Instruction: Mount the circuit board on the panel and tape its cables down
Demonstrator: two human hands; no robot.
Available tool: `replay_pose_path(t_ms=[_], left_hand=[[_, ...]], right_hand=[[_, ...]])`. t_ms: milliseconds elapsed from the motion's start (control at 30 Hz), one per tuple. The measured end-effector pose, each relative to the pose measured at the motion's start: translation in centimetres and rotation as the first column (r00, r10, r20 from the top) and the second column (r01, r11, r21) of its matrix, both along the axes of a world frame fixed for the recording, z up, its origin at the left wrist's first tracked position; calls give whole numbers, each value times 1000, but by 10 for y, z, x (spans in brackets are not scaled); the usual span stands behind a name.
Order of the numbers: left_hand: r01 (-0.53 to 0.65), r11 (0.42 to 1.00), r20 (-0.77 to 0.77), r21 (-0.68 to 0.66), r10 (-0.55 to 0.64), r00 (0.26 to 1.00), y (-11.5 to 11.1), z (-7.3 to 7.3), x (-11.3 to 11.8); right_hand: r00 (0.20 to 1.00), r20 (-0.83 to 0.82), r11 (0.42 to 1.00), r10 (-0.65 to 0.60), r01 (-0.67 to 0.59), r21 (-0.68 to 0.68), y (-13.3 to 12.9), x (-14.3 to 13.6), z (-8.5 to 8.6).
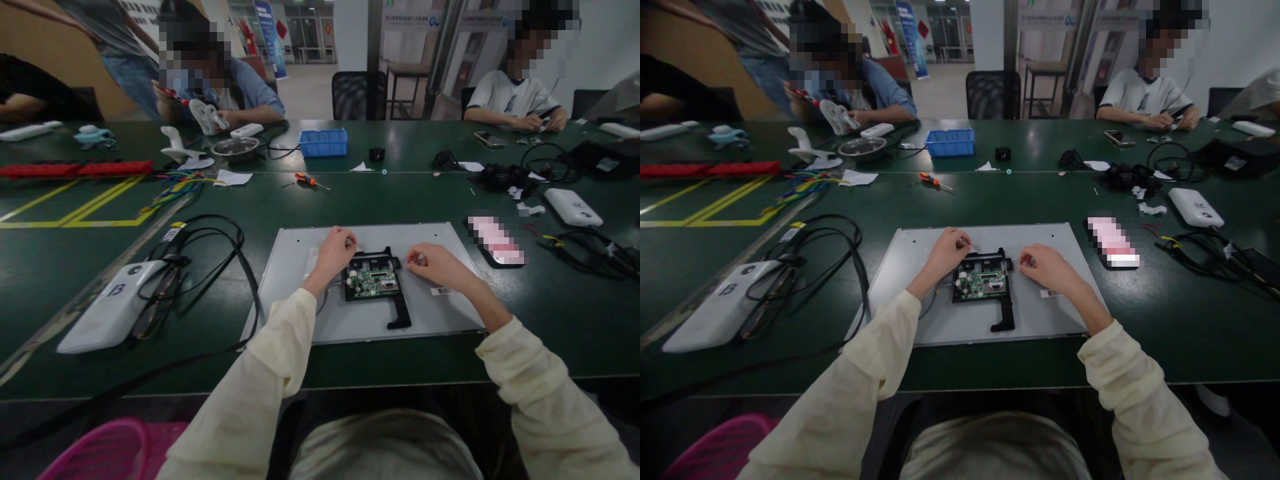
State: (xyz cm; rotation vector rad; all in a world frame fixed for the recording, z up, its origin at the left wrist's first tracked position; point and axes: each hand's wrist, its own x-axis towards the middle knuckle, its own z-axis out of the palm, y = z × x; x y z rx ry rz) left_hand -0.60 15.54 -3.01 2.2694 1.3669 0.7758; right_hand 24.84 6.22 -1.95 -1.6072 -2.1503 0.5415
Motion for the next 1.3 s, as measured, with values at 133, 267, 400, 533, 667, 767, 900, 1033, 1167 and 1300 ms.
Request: replay_pose_path(t_ms=[133, 267, 400, 533, 667, 767, 900, 1033, 1167, 1300], left_hand=[[40, 999, -22, 20, -40, 999, 1, -3, 1], [54, 998, -20, 24, -54, 998, 2, -3, 2], [53, 998, 7, 31, -53, 999, 1, -1, 3], [35, 999, 60, 24, -36, 998, 0, 0, 4], [-8, 1000, 206, 5, 7, 979, 0, 1, 5], [-48, 999, 291, 17, 41, 956, 1, 2, 6], [-49, 999, 330, 9, 43, 943, 1, 3, 6], [-54, 998, 297, -17, 56, 953, 3, 2, 4], [-81, 997, 213, 8, 78, 974, 2, 3, 3], [-73, 990, 85, 122, 63, 994, -4, 11, 2]], right_hand=[[1000, -2, 1000, 1, -1, 12, -1, 0, 0], [1000, 13, 1000, -9, 8, 27, -2, -4, 5], [1000, 17, 999, -17, 16, 48, -2, -7, 6], [1000, 4, 998, -29, 29, 56, -2, -8, 3], [999, 6, 997, -44, 44, 60, -4, -9, 2], [999, 16, 997, -47, 46, 57, -5, -9, 4], [998, 31, 997, -51, 49, 65, -5, -10, 5], [998, 25, 995, -66, 64, 75, -4, -10, 4], [997, 8, 993, -77, 76, 90, -4, -10, 1], [997, -17, 994, -72, 73, 84, -4, -9, 2]])
